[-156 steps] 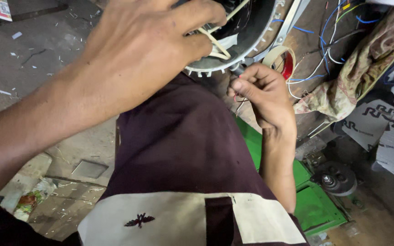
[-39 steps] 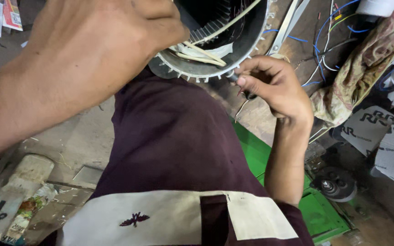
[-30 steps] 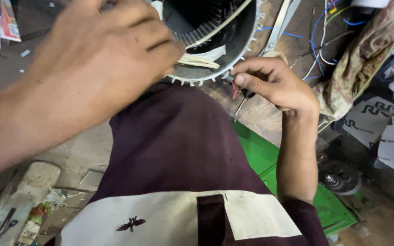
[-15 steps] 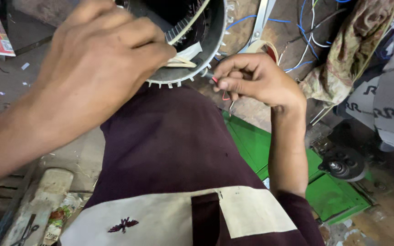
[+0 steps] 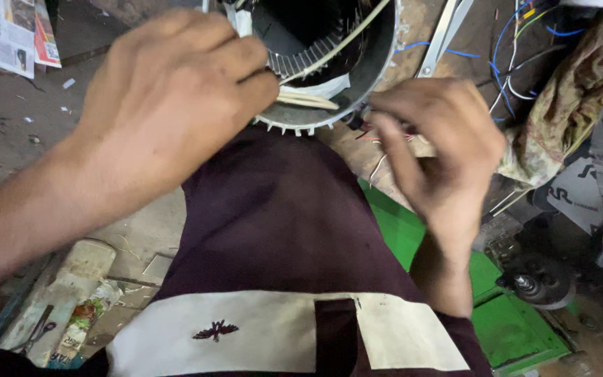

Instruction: The person works on a disassembled motor stator, repeatedly wrapping and taping wires and slots with insulating tape. They use scissors to cut tape and adjust wire positions inside the stator throughout the clip.

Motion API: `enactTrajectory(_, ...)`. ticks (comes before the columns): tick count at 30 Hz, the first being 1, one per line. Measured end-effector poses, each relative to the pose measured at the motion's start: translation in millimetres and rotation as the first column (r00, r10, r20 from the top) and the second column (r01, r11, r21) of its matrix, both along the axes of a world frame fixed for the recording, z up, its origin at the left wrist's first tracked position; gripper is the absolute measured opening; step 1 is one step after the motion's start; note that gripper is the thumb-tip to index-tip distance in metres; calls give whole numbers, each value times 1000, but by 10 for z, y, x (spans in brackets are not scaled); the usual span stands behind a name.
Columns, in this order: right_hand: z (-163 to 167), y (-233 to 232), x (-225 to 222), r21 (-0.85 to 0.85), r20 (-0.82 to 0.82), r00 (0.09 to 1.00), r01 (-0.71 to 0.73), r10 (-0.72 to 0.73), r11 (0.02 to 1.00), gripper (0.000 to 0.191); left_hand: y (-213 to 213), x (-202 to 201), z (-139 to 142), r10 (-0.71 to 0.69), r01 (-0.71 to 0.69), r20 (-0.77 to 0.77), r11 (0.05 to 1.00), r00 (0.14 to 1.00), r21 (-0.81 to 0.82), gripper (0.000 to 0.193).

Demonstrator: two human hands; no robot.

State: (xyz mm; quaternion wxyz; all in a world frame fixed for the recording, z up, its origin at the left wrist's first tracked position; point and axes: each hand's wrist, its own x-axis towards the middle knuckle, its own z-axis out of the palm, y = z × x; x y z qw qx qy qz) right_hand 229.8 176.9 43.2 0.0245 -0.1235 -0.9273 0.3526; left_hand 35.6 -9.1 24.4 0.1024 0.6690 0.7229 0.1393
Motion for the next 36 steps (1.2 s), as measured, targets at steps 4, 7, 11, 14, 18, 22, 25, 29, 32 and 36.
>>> enactTrajectory(4,-58,-202,-341,219,32,981,-192,190,957,23,15,-44,-4,-55,57,-79,998,995,11,7)
enactTrajectory(7,-68,-227,-423,251,54,970,-242,236,937,22,-38,-100,2,-56,59,-109,998,993,28,9)
enactTrajectory(11,-72,-254,-406,307,61,963,-267,261,914,24,6,-184,12,-181,174,-175,983,968,-54,5)
enactTrajectory(14,-76,-301,-393,367,89,958,-285,271,885,22,160,-250,8,-372,370,-244,927,896,-54,6)
enactTrajectory(18,-60,-317,-400,330,161,954,-294,254,897,16,296,-389,-51,-528,522,-382,843,759,-129,7)
enactTrajectory(22,-121,-297,-398,290,54,973,-229,223,929,13,157,-435,-123,-472,445,-441,879,763,-170,4)
enactTrajectory(25,-212,-337,-376,316,58,981,-194,186,929,12,100,-433,-165,-443,429,-374,895,815,-125,5)
enactTrajectory(29,-246,-389,-373,309,66,990,-141,127,940,18,125,-486,-142,-405,402,-319,912,857,-79,7)
enactTrajectory(32,-215,-427,-422,286,100,993,-95,69,953,18,158,-502,-117,-357,362,-249,932,900,-28,9)
enactTrajectory(36,-174,-494,-454,276,97,994,-76,51,958,17,138,-466,-147,-229,234,-82,971,970,48,10)
